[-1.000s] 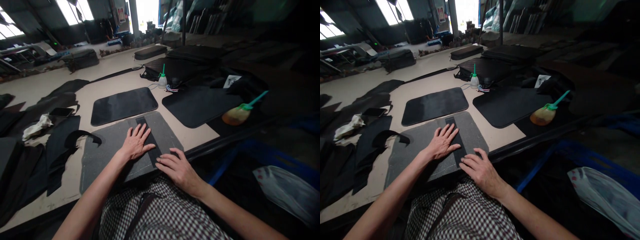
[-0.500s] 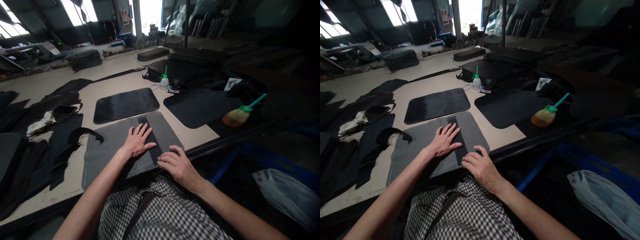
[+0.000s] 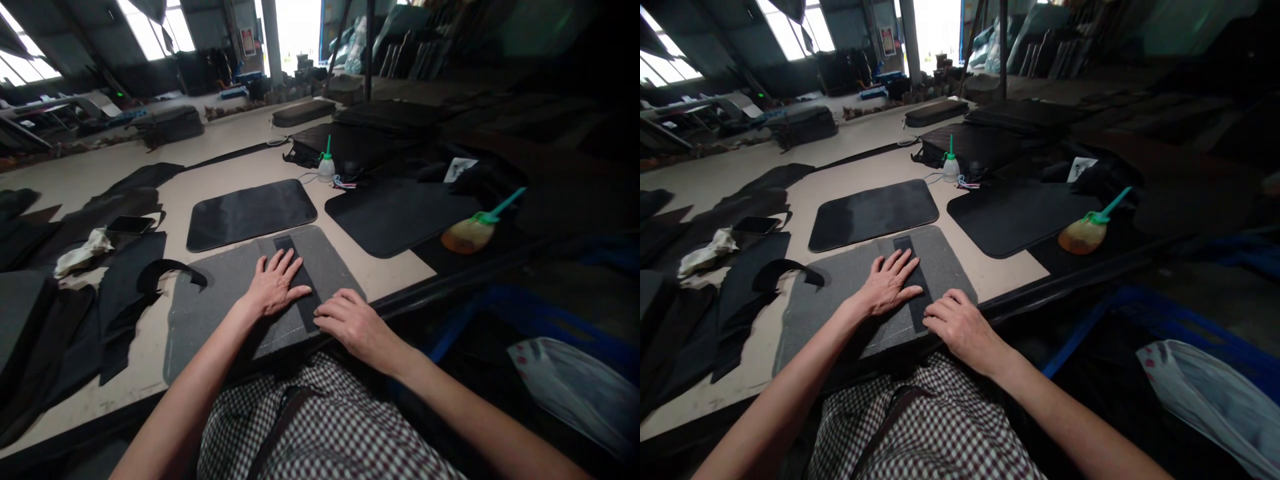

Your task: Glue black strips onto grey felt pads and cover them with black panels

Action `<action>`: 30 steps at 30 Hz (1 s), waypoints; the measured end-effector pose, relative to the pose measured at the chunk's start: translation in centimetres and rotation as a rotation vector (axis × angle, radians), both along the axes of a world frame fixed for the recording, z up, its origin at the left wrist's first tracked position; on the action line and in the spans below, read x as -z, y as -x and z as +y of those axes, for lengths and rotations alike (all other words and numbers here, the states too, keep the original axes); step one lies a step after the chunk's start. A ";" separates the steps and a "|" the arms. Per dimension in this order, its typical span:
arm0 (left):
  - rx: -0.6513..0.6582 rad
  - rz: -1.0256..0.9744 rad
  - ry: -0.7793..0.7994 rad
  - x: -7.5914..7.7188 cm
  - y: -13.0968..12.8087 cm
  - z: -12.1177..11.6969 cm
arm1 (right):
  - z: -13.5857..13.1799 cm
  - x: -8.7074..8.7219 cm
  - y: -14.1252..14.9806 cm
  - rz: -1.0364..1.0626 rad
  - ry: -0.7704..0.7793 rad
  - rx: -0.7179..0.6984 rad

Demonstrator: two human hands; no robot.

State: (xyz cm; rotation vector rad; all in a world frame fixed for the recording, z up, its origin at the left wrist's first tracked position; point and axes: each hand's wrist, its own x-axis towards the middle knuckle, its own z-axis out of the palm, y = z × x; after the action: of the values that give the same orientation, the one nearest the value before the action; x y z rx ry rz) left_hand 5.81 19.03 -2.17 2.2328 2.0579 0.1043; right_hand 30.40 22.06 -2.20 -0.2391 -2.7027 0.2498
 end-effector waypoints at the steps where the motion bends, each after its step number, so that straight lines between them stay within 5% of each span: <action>1: 0.001 0.003 -0.002 0.0 0.0 0.0 | 0.0 -0.2 0.1 -0.006 -0.014 -0.009; 8: -0.007 0.025 -0.018 0.4 -0.1 0.1 | -0.2 -0.5 0.6 0.019 -0.089 -0.046; 30: 0.019 0.041 -0.037 -0.1 -0.6 -0.8 | -1.6 -0.4 -0.2 0.046 0.084 0.012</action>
State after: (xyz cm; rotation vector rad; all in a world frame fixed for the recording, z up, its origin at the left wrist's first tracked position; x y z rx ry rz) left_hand 6.40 18.23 -2.03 2.2947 2.0712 0.0973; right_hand 30.61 20.48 -1.76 -0.2703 -2.6472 0.3616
